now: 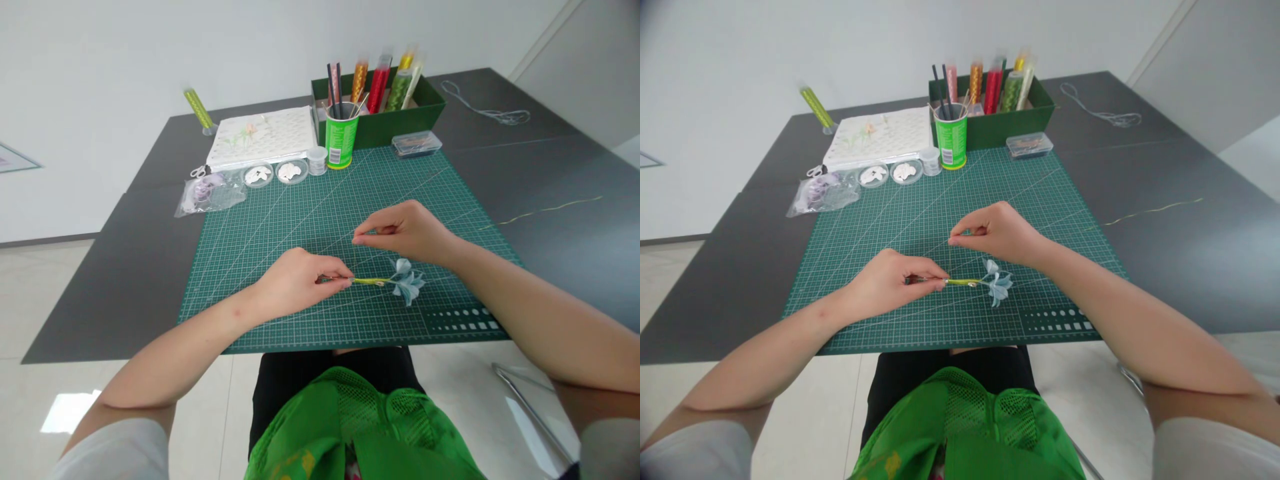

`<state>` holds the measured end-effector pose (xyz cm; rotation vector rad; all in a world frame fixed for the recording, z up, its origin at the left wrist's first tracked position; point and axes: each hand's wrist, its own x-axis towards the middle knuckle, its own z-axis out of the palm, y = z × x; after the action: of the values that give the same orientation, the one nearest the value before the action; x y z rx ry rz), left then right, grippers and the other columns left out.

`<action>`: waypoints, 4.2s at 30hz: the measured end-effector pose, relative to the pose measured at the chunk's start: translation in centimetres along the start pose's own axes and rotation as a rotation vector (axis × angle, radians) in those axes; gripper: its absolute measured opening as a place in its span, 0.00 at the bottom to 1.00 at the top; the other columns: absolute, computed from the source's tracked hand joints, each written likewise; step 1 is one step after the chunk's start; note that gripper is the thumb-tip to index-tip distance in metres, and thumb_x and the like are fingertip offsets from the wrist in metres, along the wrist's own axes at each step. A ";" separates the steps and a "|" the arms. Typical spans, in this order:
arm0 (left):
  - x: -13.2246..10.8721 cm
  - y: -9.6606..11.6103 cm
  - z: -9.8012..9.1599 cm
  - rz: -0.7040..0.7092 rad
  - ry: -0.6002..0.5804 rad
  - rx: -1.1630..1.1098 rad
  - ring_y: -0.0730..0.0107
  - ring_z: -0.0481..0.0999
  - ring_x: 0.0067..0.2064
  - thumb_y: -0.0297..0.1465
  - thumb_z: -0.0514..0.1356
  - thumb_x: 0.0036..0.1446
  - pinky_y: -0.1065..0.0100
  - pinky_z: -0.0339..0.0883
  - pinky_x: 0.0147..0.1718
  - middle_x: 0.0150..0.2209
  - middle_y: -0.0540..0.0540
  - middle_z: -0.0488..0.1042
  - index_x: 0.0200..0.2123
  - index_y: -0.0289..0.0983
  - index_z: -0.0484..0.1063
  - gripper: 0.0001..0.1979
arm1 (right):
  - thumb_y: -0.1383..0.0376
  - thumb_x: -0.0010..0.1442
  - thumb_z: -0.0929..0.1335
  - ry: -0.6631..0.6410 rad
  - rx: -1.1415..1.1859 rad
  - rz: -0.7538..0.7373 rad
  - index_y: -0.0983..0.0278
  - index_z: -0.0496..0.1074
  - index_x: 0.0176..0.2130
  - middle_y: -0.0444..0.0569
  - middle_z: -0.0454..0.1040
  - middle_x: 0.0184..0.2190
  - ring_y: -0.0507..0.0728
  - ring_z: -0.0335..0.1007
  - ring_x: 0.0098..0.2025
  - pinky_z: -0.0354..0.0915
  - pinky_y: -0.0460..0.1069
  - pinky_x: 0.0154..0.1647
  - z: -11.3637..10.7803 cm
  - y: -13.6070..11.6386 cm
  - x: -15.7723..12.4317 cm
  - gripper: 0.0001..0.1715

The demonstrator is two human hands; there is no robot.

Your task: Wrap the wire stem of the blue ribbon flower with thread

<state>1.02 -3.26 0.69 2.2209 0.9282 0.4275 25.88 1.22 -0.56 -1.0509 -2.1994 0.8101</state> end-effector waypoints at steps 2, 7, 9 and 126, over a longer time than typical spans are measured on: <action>-0.1 0.1 -0.1 0.002 0.045 -0.004 0.77 0.77 0.25 0.35 0.63 0.66 0.74 0.62 0.26 0.30 0.55 0.84 0.40 0.44 0.83 0.07 | 0.51 0.63 0.74 -0.036 0.043 0.042 0.64 0.84 0.35 0.41 0.67 0.17 0.47 0.50 0.18 0.47 0.47 0.20 0.1 0.6 0.3 0.19; -0.5 0.1 -0.2 -0.003 0.278 -0.016 0.77 0.76 0.24 0.38 0.65 0.65 0.74 0.66 0.27 0.32 0.54 0.85 0.42 0.45 0.84 0.08 | 0.45 0.60 0.73 -0.109 0.191 0.107 0.66 0.82 0.33 0.40 0.64 0.16 0.48 0.52 0.19 0.49 0.47 0.20 0.4 1.4 1.0 0.26; -0.5 0.1 -0.3 -0.015 0.379 -0.043 0.76 0.77 0.26 0.38 0.65 0.64 0.74 0.68 0.28 0.33 0.52 0.85 0.43 0.43 0.84 0.09 | 0.45 0.58 0.74 -0.130 0.225 0.121 0.66 0.81 0.33 0.45 0.72 0.22 0.51 0.62 0.24 0.57 0.48 0.24 0.6 1.6 1.2 0.26; 0.0 -0.5 -1.9 -0.097 0.612 -0.158 0.70 0.82 0.32 0.37 0.66 0.62 0.74 0.70 0.30 0.33 0.49 0.85 0.39 0.40 0.84 0.08 | 0.49 0.66 0.67 -0.057 0.251 -0.032 0.64 0.78 0.36 0.46 0.76 0.29 0.51 0.63 0.26 0.61 0.47 0.28 2.2 2.2 3.2 0.22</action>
<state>-0.23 -2.14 1.68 1.9133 1.2512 1.1322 23.66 4.34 -2.84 -0.8771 -2.0878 1.0811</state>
